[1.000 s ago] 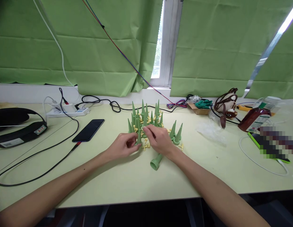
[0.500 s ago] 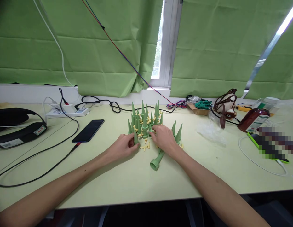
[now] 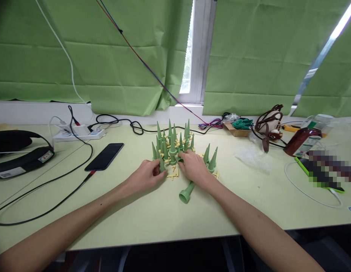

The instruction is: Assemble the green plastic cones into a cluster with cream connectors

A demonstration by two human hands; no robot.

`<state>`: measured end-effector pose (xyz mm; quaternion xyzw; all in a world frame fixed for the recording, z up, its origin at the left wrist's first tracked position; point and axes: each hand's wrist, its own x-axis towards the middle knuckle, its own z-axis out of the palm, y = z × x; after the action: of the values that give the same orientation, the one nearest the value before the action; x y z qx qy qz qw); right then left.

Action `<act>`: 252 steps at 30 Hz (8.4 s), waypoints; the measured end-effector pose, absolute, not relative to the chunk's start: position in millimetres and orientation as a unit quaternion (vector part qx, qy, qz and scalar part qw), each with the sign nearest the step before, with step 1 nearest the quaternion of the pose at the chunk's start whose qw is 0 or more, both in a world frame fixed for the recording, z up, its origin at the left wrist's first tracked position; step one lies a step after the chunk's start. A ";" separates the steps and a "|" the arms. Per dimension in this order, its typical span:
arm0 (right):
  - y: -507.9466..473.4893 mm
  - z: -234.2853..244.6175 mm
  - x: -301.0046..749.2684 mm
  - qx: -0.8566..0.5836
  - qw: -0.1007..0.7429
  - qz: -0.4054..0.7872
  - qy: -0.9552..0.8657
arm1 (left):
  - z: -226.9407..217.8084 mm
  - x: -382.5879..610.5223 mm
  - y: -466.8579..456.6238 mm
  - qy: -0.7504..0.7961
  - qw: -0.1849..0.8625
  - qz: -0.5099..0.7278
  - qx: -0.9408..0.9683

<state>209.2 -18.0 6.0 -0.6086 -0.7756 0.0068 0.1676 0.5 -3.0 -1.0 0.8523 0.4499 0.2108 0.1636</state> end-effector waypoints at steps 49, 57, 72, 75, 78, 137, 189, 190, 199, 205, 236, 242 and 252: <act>-27.7 11.7 203.6 -0.648 0.114 0.007 -0.753 | 1.2 1.6 -4.9 0.446 0.174 0.224 0.849; -21.6 7.1 204.0 -0.656 0.148 0.010 -0.740 | -0.1 1.3 -4.1 0.448 0.177 0.221 0.848; -8.0 0.8 201.1 -0.650 0.169 0.002 -0.741 | 4.2 3.5 -6.9 0.444 0.175 0.239 0.846; -9.0 1.8 201.6 -0.647 0.171 0.010 -0.743 | 5.2 4.4 -7.8 0.449 0.179 0.245 0.841; -10.7 2.5 202.0 -0.643 0.171 0.015 -0.746 | 4.9 4.5 -7.5 0.450 0.179 0.245 0.840; -29.3 -7.1 216.2 -0.392 0.144 0.020 -0.909 | 0.6 4.5 -6.0 0.436 0.148 0.289 0.839; -40.8 -12.0 201.6 -0.338 0.462 0.030 -0.819 | -1.9 2.8 -13.9 0.383 0.130 0.474 0.782; -40.5 -14.1 201.1 -0.337 0.459 0.031 -0.822 | -0.9 3.0 -14.0 0.391 0.135 0.473 0.778; -29.6 -30.6 200.7 -0.359 0.427 0.011 -0.830 | 2.7 4.1 -13.5 0.428 0.137 0.414 0.791; -26.2 -31.8 199.8 -0.389 0.423 -0.051 -0.817 | 1.5 3.4 -12.8 0.417 0.148 0.390 0.807; -34.4 -8.4 200.1 -0.378 0.484 0.056 -0.787 | 4.5 6.6 -4.7 0.451 0.302 0.346 0.765; -34.7 -11.4 200.2 -0.336 0.470 0.076 -0.813 | 3.5 6.2 -5.9 0.433 0.323 0.368 0.757; -33.3 -15.7 201.8 -0.333 0.457 0.088 -0.820 | 3.2 6.6 -8.6 0.431 0.309 0.365 0.765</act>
<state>201.8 -33.3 -15.7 -0.3330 -0.8200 0.0879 0.4570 6.6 -8.6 3.2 0.7653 0.4312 0.3648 0.3087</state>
